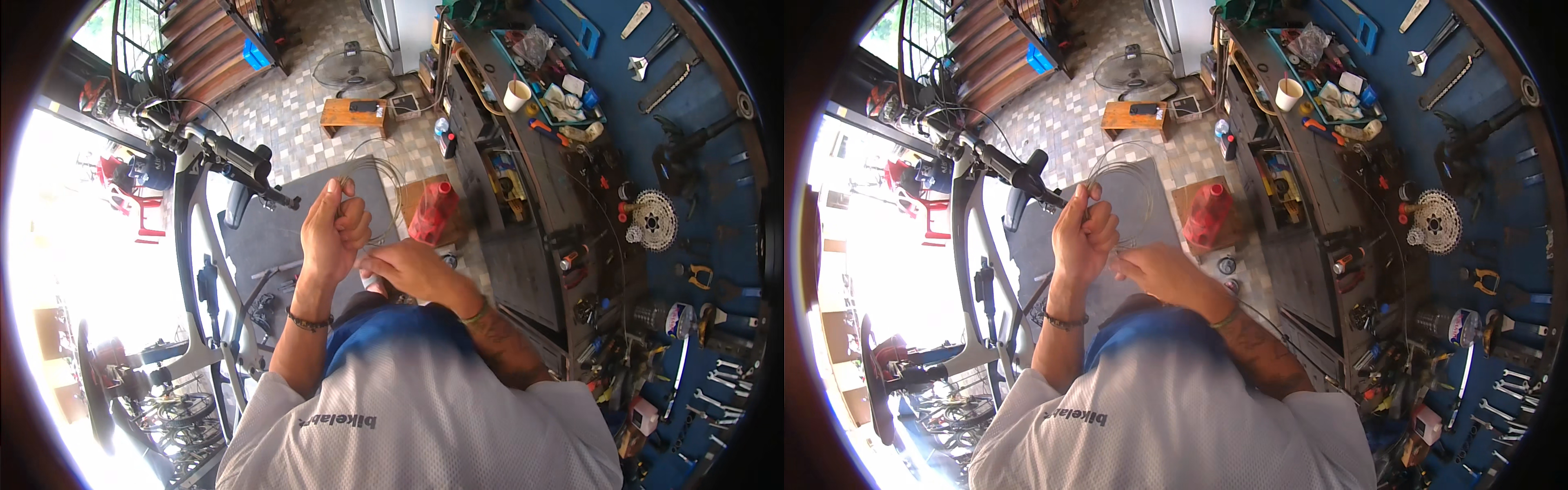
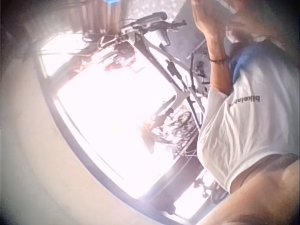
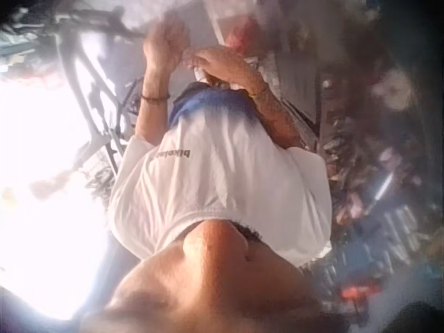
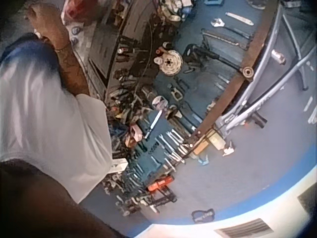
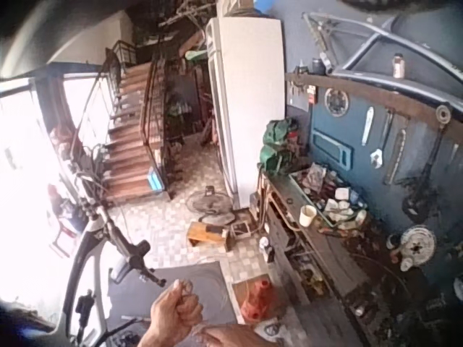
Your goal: The person works on a bicycle mounted on a repair stand, adjusting the handlebar and brake cable. They use a cable cutter and lubricant, then thread a new cable through the handlebar stem and tighten components.
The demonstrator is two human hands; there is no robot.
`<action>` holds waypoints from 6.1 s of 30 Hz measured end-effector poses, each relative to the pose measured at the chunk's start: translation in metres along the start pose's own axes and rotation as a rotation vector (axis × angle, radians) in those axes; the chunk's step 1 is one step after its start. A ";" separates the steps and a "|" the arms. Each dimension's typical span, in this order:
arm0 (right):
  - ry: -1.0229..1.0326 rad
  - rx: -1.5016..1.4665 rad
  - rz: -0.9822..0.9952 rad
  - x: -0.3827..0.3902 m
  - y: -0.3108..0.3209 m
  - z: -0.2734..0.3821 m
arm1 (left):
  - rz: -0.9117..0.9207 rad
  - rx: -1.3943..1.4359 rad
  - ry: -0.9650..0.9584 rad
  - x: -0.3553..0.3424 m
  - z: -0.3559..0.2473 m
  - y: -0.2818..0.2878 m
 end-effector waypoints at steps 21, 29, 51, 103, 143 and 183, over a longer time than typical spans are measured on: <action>-0.113 -0.053 -0.640 -0.045 -0.008 -0.145 | 0.047 -0.083 0.134 0.015 -0.045 0.010; -0.268 -0.187 -0.737 -0.060 0.039 -0.144 | 0.132 -0.043 0.231 0.012 -0.055 0.002; -0.626 0.427 -0.517 -0.009 0.006 -0.307 | 0.138 -0.143 0.231 0.016 -0.058 -0.001; 0.032 -0.481 -0.100 -0.014 -0.026 0.044 | -0.004 -0.038 -0.176 0.002 -0.048 -0.015; 0.538 0.759 -0.829 -0.091 0.143 0.051 | 0.102 -0.164 0.085 0.005 -0.047 -0.006; 0.830 0.773 -0.226 -0.121 0.136 0.103 | 0.169 -0.278 0.145 0.023 -0.103 0.004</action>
Point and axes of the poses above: each hand's wrist, its own x-axis away from the middle knuckle, its own y-axis out of the back of the hand, z = x × y, the point moved 1 cm from there along -x, towards the middle knuckle, and after that the axes turned 12 degrees about -y, right-handed, at the moved point
